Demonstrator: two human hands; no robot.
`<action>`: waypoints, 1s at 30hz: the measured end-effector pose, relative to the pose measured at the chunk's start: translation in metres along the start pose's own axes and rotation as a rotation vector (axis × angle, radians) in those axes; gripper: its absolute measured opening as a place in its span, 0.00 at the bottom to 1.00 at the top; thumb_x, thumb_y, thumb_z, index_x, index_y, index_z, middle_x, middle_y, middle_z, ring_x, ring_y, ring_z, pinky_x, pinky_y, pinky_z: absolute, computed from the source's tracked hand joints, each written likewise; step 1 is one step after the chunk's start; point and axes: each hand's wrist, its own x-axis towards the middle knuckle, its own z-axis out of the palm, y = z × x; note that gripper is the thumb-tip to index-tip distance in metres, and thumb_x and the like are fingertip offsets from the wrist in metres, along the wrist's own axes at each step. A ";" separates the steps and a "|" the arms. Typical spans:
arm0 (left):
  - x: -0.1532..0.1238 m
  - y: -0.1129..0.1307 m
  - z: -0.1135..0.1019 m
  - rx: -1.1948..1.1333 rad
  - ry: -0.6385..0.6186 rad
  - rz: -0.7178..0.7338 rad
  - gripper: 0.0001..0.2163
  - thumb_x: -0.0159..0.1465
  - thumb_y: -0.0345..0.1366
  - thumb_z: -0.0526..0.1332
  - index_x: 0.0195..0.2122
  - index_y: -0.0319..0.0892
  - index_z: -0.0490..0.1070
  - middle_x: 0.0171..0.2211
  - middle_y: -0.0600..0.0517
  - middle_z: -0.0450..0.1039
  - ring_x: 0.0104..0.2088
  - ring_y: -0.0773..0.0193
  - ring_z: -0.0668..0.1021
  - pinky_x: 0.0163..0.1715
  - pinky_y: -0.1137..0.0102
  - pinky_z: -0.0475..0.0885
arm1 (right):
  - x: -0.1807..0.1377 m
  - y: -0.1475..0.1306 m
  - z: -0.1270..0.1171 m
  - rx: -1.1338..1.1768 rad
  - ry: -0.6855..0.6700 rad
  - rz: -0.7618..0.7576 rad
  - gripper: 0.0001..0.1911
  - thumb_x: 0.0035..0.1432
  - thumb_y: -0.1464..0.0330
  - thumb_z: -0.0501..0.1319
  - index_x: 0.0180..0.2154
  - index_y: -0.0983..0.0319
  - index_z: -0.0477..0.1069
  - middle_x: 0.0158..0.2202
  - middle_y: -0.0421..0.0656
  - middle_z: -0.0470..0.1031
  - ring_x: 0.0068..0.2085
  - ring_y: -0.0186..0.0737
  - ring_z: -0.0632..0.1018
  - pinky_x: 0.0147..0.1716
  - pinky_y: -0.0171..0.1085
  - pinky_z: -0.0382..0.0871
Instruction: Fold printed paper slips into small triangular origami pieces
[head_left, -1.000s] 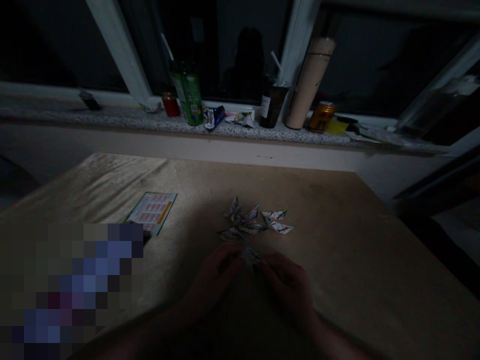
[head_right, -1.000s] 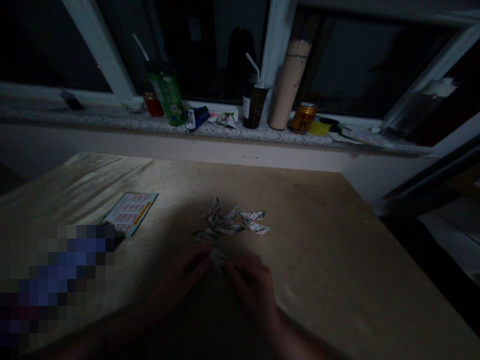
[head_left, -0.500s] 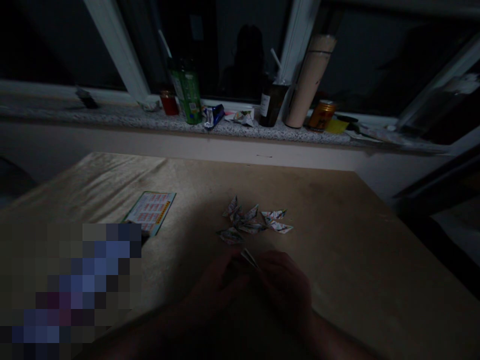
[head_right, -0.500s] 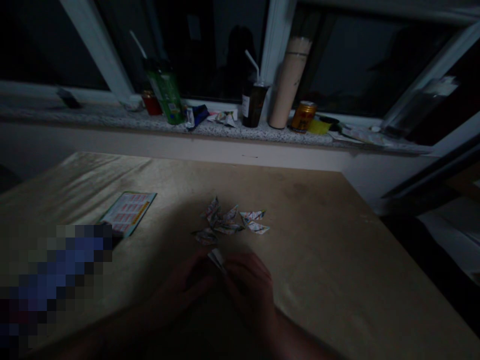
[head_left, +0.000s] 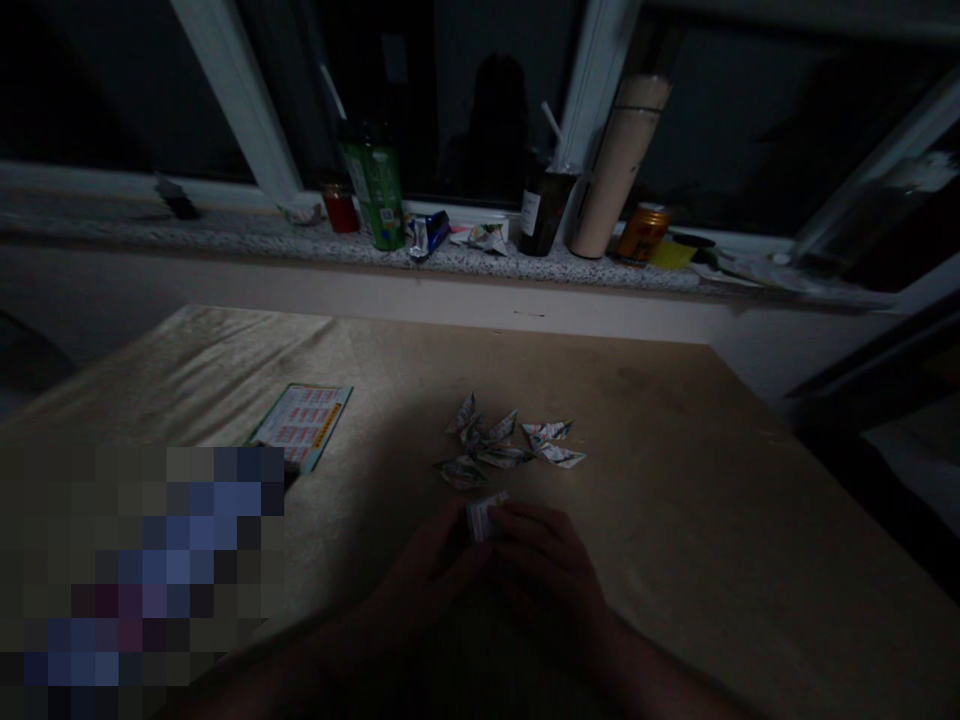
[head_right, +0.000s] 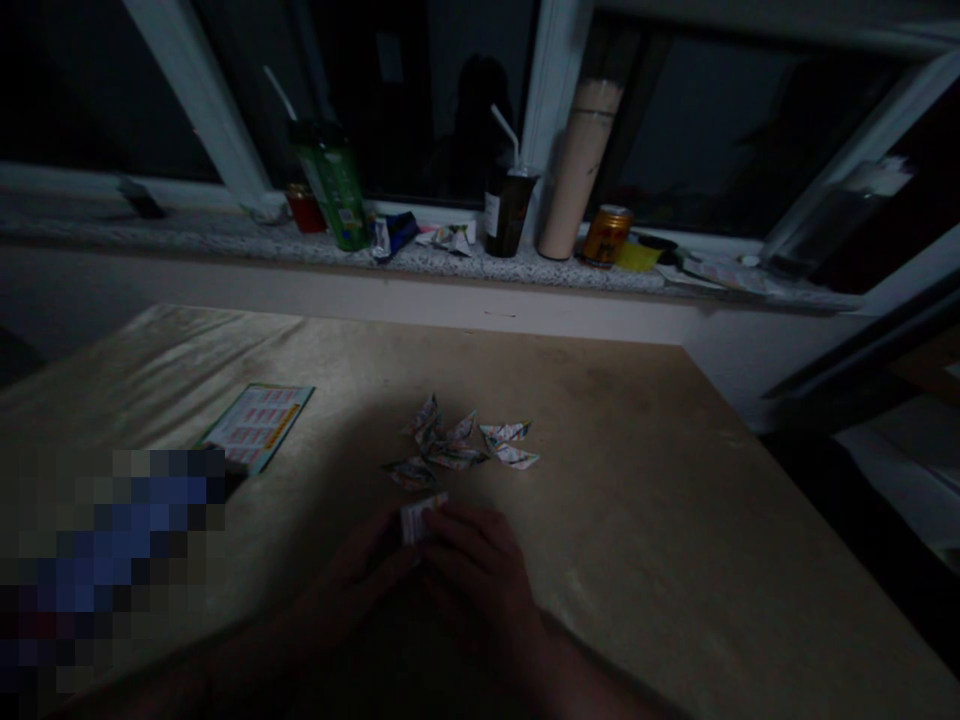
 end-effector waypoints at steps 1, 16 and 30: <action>0.001 0.001 0.000 0.003 0.022 -0.009 0.13 0.64 0.38 0.55 0.49 0.43 0.64 0.46 0.50 0.71 0.46 0.57 0.73 0.47 0.66 0.66 | 0.001 -0.001 -0.001 -0.003 -0.002 -0.003 0.17 0.56 0.73 0.60 0.48 0.57 0.67 0.47 0.47 0.74 0.52 0.46 0.71 0.45 0.45 0.70; 0.006 0.005 -0.002 0.038 -0.032 -0.026 0.09 0.65 0.38 0.53 0.41 0.43 0.70 0.36 0.53 0.75 0.35 0.61 0.75 0.37 0.72 0.68 | 0.001 -0.003 0.000 0.394 -0.021 0.639 0.18 0.61 0.66 0.53 0.53 0.60 0.62 0.27 0.40 0.71 0.26 0.36 0.72 0.25 0.32 0.68; 0.011 0.005 -0.007 -0.181 -0.079 -0.128 0.11 0.63 0.41 0.55 0.37 0.42 0.74 0.33 0.54 0.76 0.33 0.61 0.76 0.33 0.73 0.68 | 0.000 -0.004 -0.007 0.470 -0.108 0.290 0.19 0.54 0.75 0.54 0.46 0.56 0.72 0.33 0.42 0.72 0.30 0.36 0.73 0.28 0.32 0.66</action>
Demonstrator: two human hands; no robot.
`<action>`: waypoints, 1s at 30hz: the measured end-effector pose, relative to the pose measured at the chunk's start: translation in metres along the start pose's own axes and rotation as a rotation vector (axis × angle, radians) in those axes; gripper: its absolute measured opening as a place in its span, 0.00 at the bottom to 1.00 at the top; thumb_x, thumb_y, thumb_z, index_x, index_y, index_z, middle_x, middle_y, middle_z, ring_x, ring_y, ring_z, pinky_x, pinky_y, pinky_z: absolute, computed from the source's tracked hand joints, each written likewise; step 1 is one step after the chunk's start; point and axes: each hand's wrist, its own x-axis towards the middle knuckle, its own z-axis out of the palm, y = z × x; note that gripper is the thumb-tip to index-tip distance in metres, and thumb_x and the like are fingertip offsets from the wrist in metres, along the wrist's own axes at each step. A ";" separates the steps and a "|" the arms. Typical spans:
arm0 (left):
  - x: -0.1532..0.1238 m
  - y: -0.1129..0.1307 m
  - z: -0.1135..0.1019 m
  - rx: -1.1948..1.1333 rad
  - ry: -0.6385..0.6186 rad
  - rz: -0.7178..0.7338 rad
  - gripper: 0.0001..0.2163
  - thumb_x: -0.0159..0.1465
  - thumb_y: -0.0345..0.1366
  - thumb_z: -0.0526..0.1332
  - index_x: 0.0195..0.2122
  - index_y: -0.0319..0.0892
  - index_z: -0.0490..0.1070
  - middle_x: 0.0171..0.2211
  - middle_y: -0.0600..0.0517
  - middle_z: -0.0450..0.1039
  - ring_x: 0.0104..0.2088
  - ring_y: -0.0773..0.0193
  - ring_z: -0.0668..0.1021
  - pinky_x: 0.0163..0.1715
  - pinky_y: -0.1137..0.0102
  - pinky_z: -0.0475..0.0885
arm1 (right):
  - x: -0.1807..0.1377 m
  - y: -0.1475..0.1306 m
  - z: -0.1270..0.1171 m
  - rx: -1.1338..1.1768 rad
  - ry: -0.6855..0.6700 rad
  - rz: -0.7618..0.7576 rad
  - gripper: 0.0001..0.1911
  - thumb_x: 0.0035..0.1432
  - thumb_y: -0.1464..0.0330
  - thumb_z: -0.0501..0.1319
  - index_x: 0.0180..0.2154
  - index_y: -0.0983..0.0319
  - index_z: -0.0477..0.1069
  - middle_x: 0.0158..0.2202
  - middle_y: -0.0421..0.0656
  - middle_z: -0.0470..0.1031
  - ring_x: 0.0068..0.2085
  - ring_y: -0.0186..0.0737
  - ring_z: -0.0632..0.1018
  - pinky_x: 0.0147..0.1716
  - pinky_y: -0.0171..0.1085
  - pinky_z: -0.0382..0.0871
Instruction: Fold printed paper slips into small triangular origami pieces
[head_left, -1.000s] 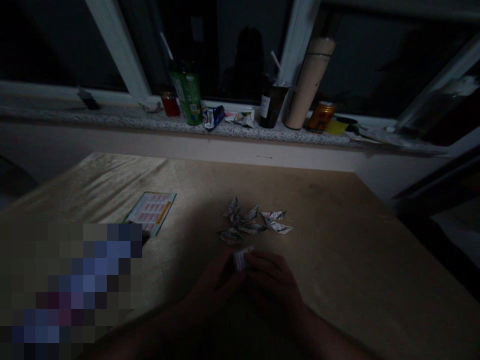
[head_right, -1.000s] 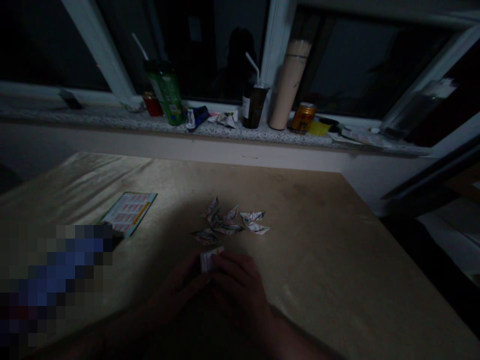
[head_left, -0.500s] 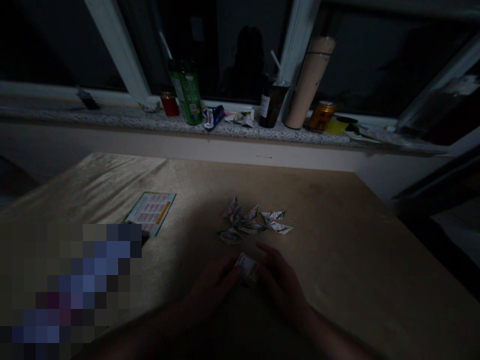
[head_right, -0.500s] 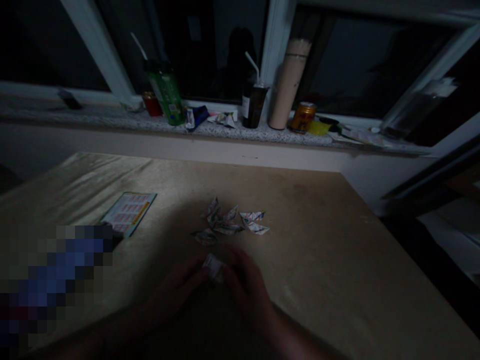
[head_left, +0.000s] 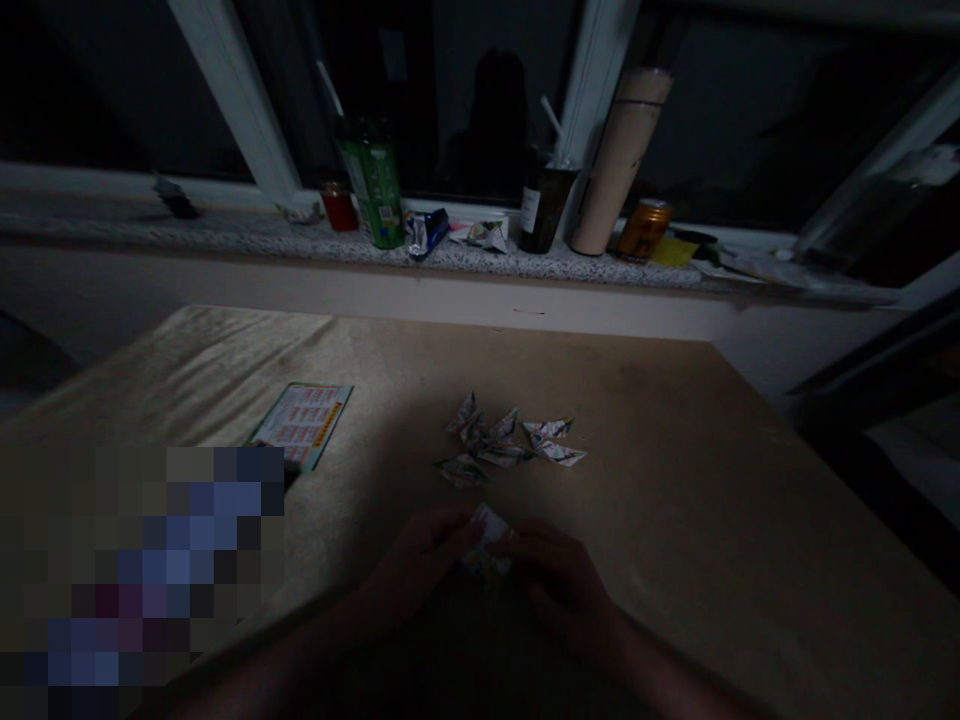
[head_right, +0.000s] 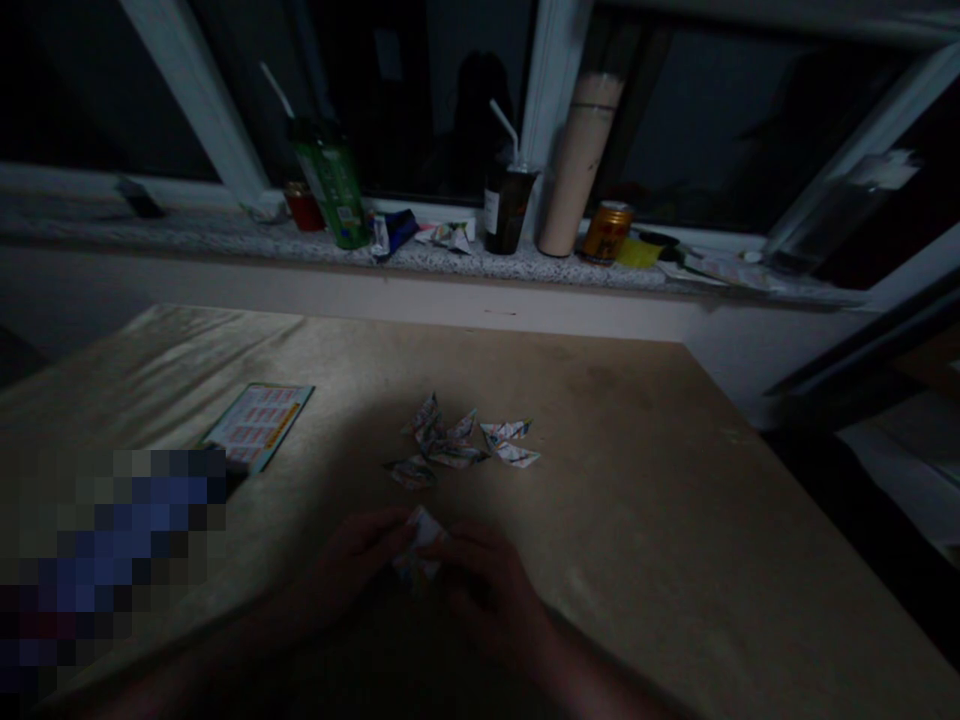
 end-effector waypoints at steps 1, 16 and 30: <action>0.000 -0.001 0.000 -0.022 -0.006 -0.007 0.11 0.63 0.41 0.56 0.37 0.42 0.74 0.32 0.54 0.76 0.33 0.62 0.76 0.33 0.73 0.68 | 0.000 0.000 0.001 -0.002 0.000 0.000 0.19 0.53 0.75 0.55 0.46 0.56 0.72 0.35 0.43 0.72 0.31 0.36 0.74 0.28 0.32 0.66; -0.002 0.000 0.000 0.067 -0.041 -0.029 0.13 0.63 0.43 0.55 0.33 0.39 0.72 0.27 0.54 0.72 0.28 0.65 0.72 0.29 0.75 0.65 | 0.004 0.003 -0.001 -0.021 0.004 0.062 0.09 0.58 0.69 0.59 0.39 0.59 0.77 0.30 0.44 0.76 0.32 0.37 0.75 0.30 0.33 0.67; -0.002 -0.001 0.000 0.228 -0.083 0.003 0.13 0.64 0.41 0.52 0.33 0.39 0.72 0.25 0.54 0.73 0.27 0.65 0.74 0.29 0.75 0.66 | 0.005 0.002 0.000 0.024 0.032 0.341 0.09 0.56 0.65 0.60 0.38 0.62 0.74 0.34 0.45 0.77 0.35 0.40 0.77 0.34 0.34 0.69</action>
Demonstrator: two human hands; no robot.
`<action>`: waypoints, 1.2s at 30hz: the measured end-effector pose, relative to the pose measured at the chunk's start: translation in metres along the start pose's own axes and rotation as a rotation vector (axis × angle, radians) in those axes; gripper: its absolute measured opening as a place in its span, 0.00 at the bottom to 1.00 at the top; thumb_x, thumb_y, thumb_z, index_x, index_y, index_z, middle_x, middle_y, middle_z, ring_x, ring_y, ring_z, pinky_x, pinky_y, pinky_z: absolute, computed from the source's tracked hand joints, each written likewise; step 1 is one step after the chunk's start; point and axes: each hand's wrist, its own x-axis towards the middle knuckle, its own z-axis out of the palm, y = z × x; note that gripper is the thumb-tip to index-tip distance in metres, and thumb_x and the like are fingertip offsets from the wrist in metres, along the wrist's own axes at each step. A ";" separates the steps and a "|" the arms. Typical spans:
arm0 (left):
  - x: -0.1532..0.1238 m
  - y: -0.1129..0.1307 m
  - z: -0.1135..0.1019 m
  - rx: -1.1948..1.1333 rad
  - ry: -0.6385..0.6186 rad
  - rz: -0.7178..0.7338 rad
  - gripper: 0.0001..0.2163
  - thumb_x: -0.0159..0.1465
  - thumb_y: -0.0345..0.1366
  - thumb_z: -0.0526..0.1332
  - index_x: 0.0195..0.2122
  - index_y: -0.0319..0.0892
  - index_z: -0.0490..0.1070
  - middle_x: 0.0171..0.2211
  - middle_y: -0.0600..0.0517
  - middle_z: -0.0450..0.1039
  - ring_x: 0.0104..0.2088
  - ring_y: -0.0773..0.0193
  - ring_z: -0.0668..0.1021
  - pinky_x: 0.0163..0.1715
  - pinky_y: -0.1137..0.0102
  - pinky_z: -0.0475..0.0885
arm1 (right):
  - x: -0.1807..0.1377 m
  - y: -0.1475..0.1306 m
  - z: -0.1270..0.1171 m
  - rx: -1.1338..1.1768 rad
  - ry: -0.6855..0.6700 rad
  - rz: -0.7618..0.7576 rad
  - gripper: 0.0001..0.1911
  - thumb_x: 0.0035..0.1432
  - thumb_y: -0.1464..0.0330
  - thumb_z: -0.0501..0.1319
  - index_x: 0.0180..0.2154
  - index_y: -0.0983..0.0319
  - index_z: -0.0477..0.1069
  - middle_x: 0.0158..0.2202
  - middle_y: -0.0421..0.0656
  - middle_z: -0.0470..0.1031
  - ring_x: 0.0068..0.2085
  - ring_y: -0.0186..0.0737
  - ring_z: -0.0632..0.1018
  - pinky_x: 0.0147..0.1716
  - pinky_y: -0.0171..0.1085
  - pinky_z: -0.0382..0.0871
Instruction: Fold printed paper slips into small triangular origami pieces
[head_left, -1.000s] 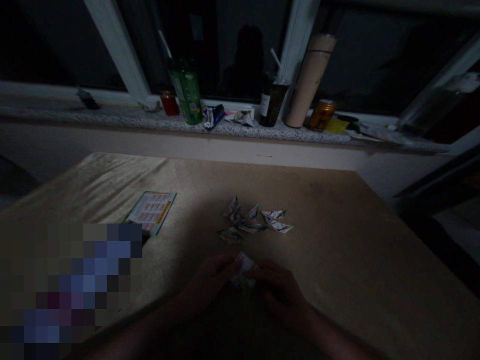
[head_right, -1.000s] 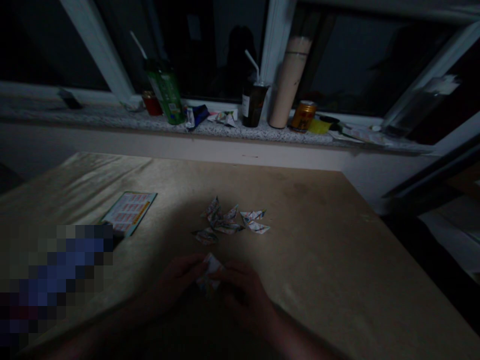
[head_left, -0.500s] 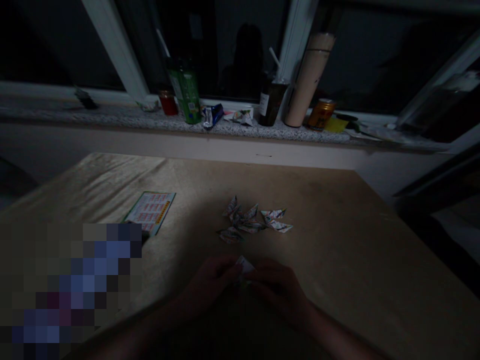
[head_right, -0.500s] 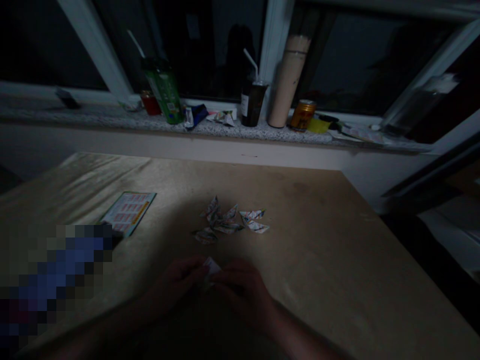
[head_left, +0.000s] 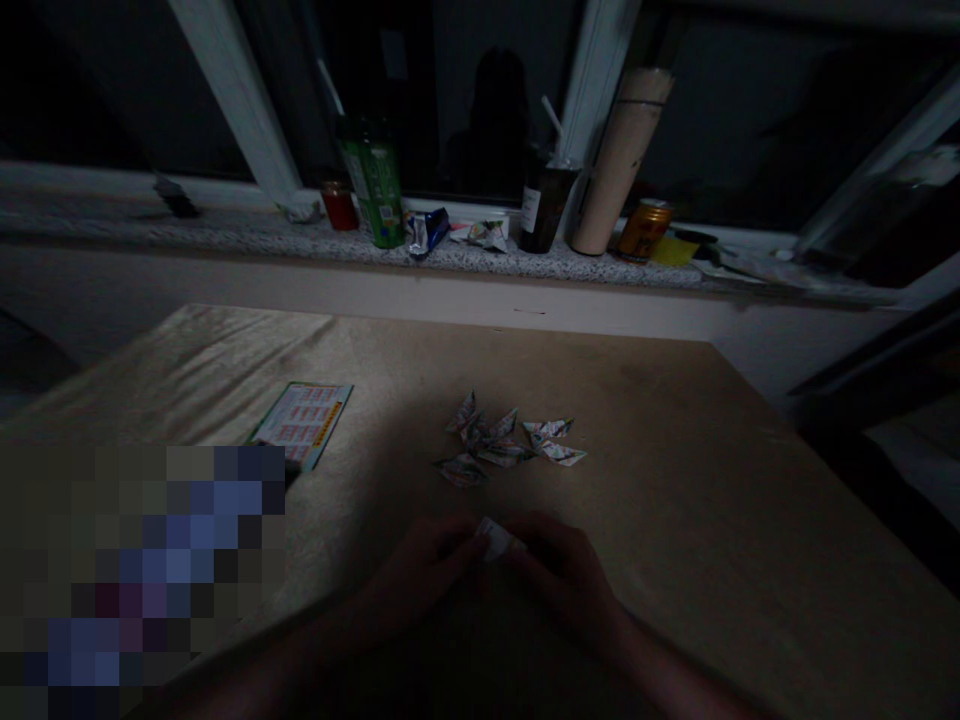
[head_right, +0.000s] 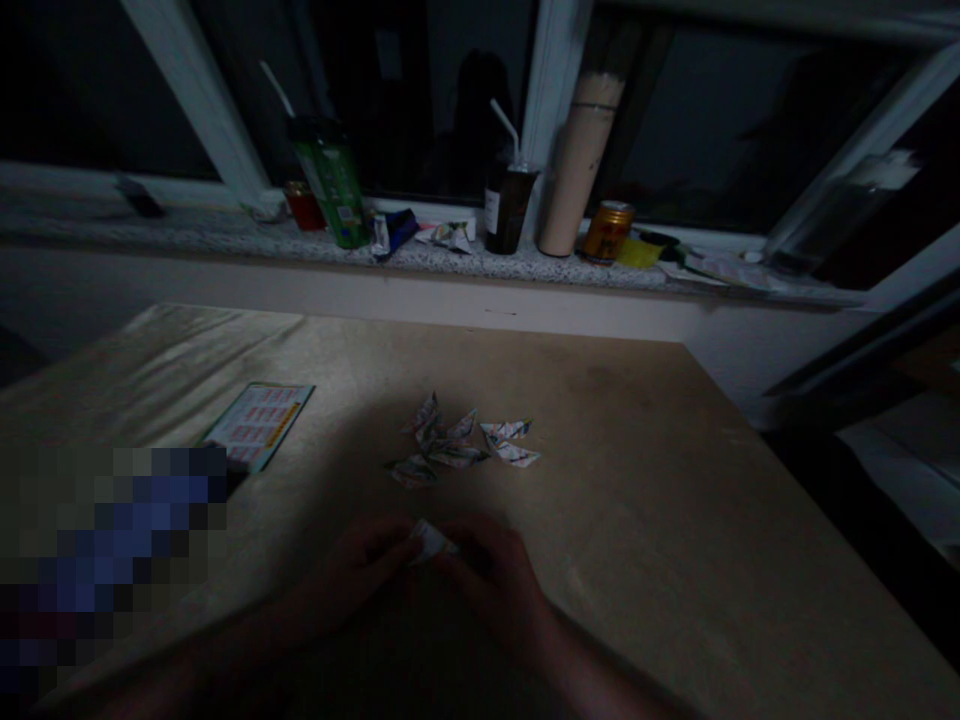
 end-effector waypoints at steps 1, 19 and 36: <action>0.000 0.000 0.000 0.015 0.000 0.005 0.12 0.64 0.40 0.52 0.33 0.39 0.72 0.26 0.54 0.73 0.28 0.65 0.74 0.29 0.75 0.66 | 0.001 -0.002 0.000 -0.011 -0.004 0.008 0.09 0.57 0.65 0.59 0.36 0.62 0.75 0.33 0.44 0.78 0.34 0.39 0.77 0.34 0.34 0.68; -0.002 0.011 0.002 -0.020 -0.009 -0.051 0.14 0.57 0.42 0.60 0.40 0.38 0.73 0.34 0.51 0.76 0.35 0.59 0.76 0.34 0.73 0.68 | 0.008 -0.005 0.000 0.193 0.100 0.199 0.09 0.53 0.64 0.61 0.30 0.63 0.75 0.29 0.43 0.78 0.32 0.39 0.77 0.32 0.33 0.68; -0.001 0.008 0.000 0.060 0.020 -0.080 0.13 0.60 0.40 0.56 0.26 0.39 0.75 0.23 0.55 0.73 0.25 0.66 0.73 0.25 0.76 0.64 | 0.006 -0.006 0.002 0.086 0.020 0.173 0.15 0.55 0.58 0.58 0.28 0.64 0.74 0.26 0.41 0.74 0.28 0.36 0.72 0.27 0.31 0.65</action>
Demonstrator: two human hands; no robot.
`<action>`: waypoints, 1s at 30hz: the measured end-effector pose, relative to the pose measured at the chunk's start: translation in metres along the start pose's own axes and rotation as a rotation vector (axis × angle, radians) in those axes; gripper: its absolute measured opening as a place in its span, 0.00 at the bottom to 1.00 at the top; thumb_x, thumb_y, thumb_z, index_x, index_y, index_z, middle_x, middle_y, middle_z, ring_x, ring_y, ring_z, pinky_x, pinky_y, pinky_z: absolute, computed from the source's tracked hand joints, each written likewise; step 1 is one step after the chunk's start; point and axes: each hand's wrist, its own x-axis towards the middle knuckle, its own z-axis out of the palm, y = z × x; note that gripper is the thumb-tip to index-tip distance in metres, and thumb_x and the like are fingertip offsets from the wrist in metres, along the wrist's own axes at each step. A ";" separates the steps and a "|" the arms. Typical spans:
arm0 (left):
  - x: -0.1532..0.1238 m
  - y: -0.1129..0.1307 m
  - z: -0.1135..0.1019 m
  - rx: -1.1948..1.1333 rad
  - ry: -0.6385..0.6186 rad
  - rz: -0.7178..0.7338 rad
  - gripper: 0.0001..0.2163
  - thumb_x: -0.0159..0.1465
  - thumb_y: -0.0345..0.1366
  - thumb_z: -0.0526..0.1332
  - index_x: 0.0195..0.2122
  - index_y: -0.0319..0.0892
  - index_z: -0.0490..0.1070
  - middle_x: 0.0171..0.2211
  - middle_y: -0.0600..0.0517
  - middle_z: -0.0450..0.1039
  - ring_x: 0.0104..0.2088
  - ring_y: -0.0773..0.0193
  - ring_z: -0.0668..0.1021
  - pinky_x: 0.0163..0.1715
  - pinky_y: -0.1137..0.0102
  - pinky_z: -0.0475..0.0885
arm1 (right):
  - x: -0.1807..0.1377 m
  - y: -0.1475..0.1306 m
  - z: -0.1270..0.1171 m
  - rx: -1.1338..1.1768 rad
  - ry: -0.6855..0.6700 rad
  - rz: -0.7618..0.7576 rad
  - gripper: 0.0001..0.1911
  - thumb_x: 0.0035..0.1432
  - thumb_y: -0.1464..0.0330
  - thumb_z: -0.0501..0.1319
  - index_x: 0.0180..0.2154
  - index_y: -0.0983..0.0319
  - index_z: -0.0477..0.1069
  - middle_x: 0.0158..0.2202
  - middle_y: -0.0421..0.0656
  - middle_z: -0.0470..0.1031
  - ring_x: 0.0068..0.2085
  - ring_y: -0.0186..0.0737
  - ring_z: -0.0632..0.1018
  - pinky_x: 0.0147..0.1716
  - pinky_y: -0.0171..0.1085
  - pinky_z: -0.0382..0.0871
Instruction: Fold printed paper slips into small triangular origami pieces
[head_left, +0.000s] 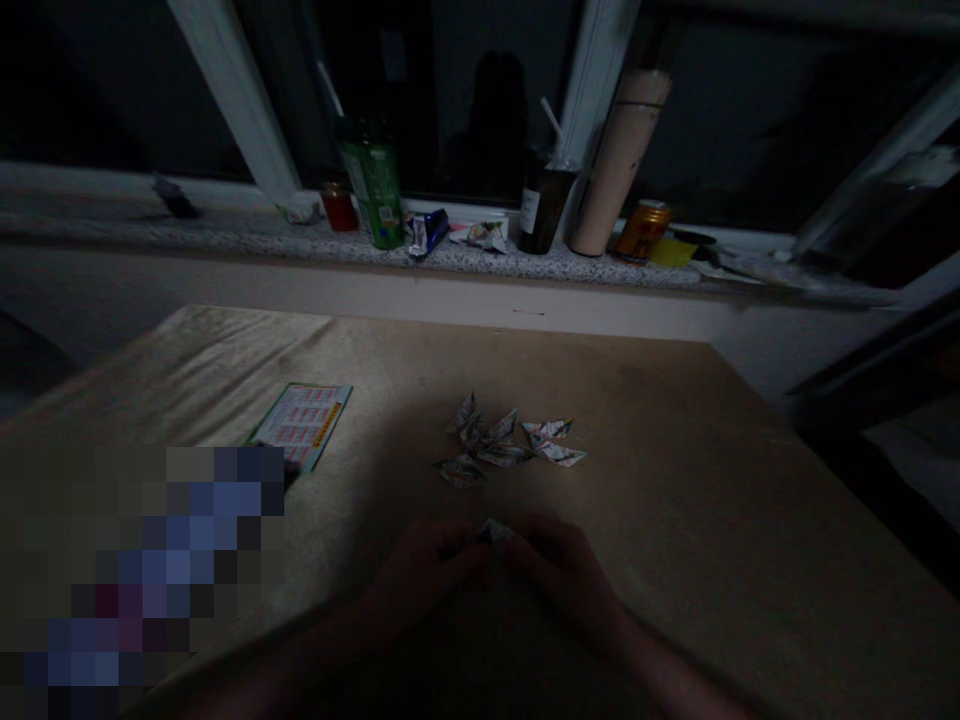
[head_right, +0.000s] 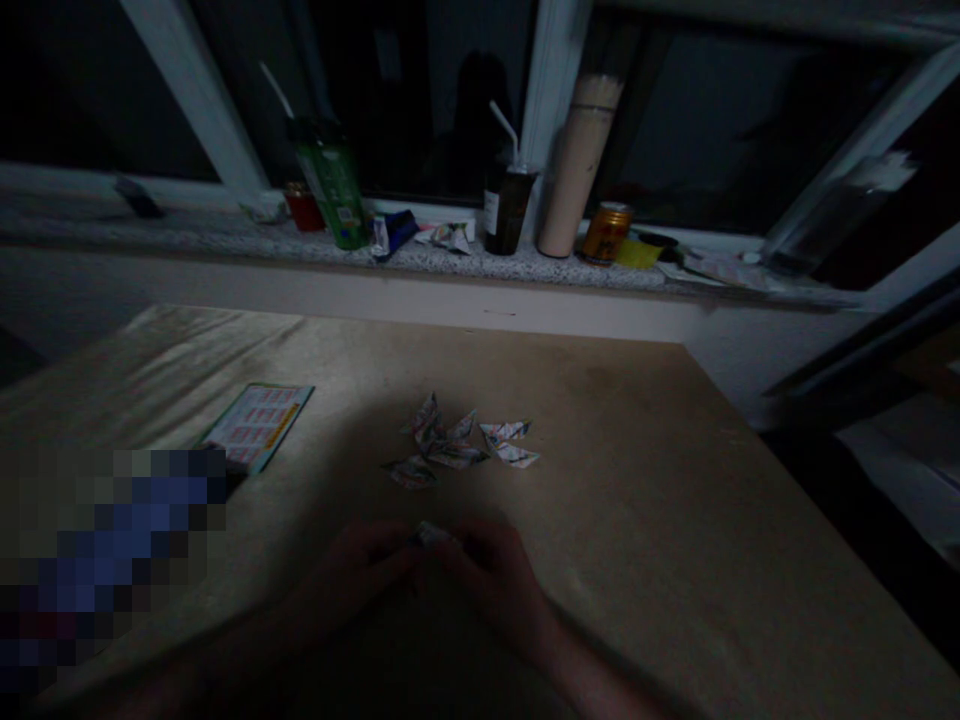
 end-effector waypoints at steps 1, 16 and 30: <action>0.000 -0.001 0.001 -0.018 0.000 -0.018 0.13 0.60 0.41 0.57 0.27 0.38 0.75 0.23 0.55 0.74 0.25 0.66 0.73 0.25 0.76 0.64 | 0.000 0.000 0.000 -0.020 -0.001 0.006 0.16 0.55 0.58 0.58 0.27 0.64 0.74 0.25 0.41 0.73 0.27 0.35 0.71 0.26 0.31 0.64; -0.002 0.007 -0.002 -0.138 0.019 0.047 0.15 0.63 0.41 0.53 0.29 0.39 0.76 0.25 0.54 0.77 0.28 0.64 0.76 0.30 0.75 0.66 | 0.003 0.000 -0.004 0.082 0.071 0.059 0.20 0.52 0.53 0.59 0.24 0.64 0.71 0.21 0.39 0.70 0.24 0.33 0.69 0.24 0.31 0.62; -0.002 0.007 -0.005 -0.149 -0.002 0.079 0.18 0.65 0.42 0.51 0.27 0.40 0.76 0.27 0.53 0.78 0.29 0.63 0.76 0.33 0.74 0.66 | 0.002 0.001 -0.006 0.094 0.064 0.044 0.19 0.50 0.54 0.61 0.25 0.64 0.75 0.22 0.41 0.73 0.25 0.35 0.72 0.24 0.32 0.64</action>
